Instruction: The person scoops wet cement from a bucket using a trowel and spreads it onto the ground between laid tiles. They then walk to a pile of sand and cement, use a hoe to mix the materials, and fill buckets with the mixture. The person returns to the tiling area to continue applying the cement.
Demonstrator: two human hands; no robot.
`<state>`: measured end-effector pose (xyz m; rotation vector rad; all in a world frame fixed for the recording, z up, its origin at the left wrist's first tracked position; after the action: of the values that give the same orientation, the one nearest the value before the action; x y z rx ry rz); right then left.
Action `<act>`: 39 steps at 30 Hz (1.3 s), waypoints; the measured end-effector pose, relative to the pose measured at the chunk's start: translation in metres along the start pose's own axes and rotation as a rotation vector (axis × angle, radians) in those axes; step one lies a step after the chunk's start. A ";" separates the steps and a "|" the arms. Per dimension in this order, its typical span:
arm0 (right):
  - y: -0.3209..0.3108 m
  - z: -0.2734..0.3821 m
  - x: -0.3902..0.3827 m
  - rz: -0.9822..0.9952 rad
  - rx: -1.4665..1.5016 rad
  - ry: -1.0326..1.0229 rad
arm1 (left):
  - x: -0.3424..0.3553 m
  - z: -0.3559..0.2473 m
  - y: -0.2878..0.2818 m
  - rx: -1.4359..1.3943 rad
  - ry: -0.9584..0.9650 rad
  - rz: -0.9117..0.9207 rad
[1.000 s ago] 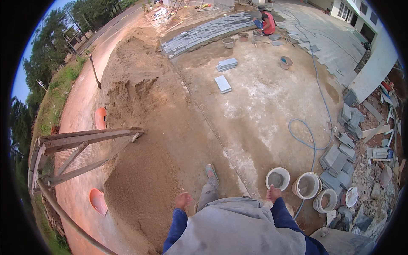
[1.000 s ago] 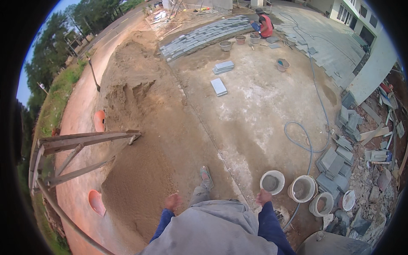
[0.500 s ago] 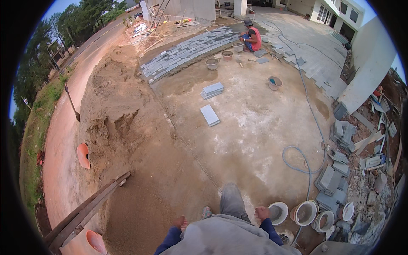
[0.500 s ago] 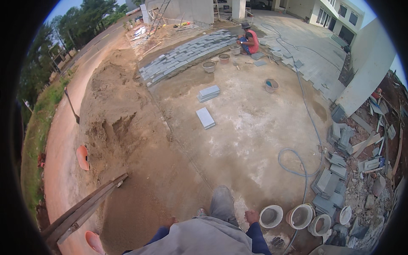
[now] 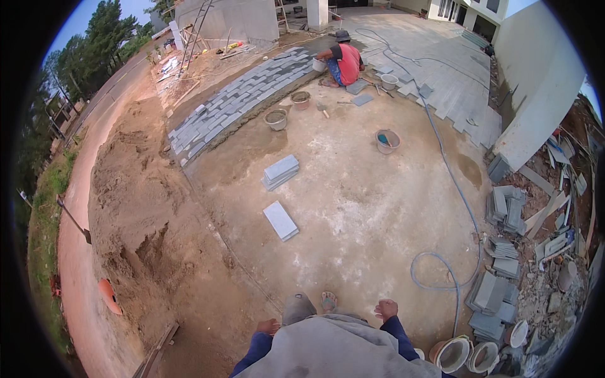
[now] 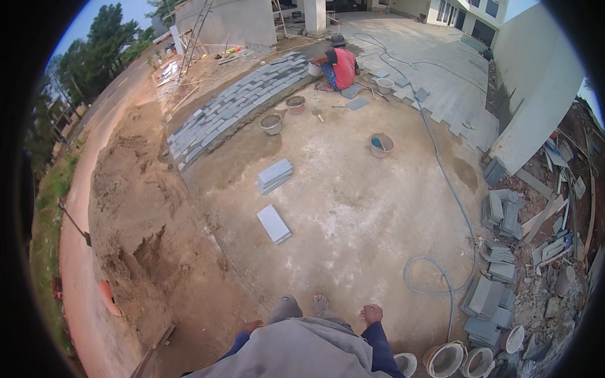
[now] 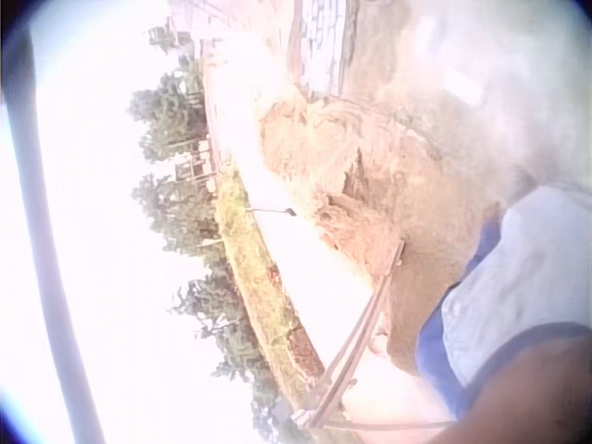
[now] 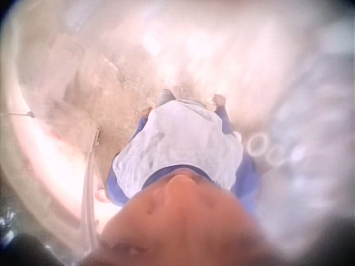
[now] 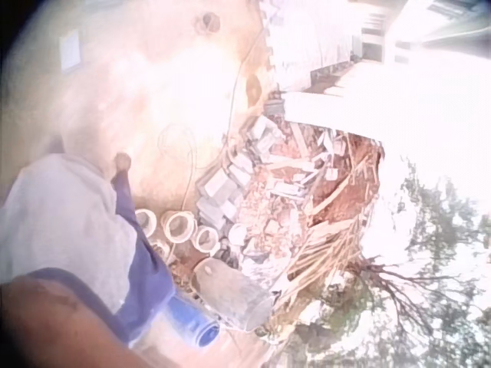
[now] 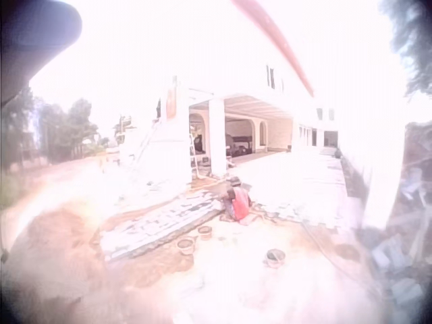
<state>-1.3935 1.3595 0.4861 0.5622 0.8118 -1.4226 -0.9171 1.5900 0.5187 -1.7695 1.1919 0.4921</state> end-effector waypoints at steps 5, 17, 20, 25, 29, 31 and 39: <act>0.046 0.254 0.057 -0.053 -0.128 -0.292 | 0.121 -0.098 0.032 0.233 0.285 0.137; 0.130 0.305 0.276 0.123 -0.824 -0.038 | 0.420 -0.423 -0.095 -0.291 -0.015 0.120; 0.118 0.286 0.310 0.201 -1.569 -0.189 | 0.449 -0.595 -0.101 -0.451 0.082 0.171; 0.178 0.417 0.371 0.201 -1.355 -0.193 | 0.540 -0.707 -0.172 -0.476 0.147 0.035; 0.182 0.550 0.443 -0.052 -0.558 0.067 | 0.610 -0.692 -0.159 -0.511 -0.035 0.032; 0.156 0.612 0.537 -0.070 -0.316 0.035 | 0.650 -0.687 -0.126 -0.644 -0.351 0.199; 0.329 0.940 0.659 -0.005 -0.239 -0.241 | 0.692 -0.704 -0.158 0.586 0.201 0.147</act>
<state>-0.9500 0.2513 0.5213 0.2013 0.7751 -1.3435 -0.5758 0.6535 0.4389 -1.2505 1.4358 0.0289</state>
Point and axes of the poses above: each hand's wrist, its own x-axis towards the middle knuckle, its own y-axis out of the palm, z = x × y, the point moved 4 cm from there along x, towards the middle knuckle, and after that the axes turned 2 degrees about -y, right-handed, at the moved point
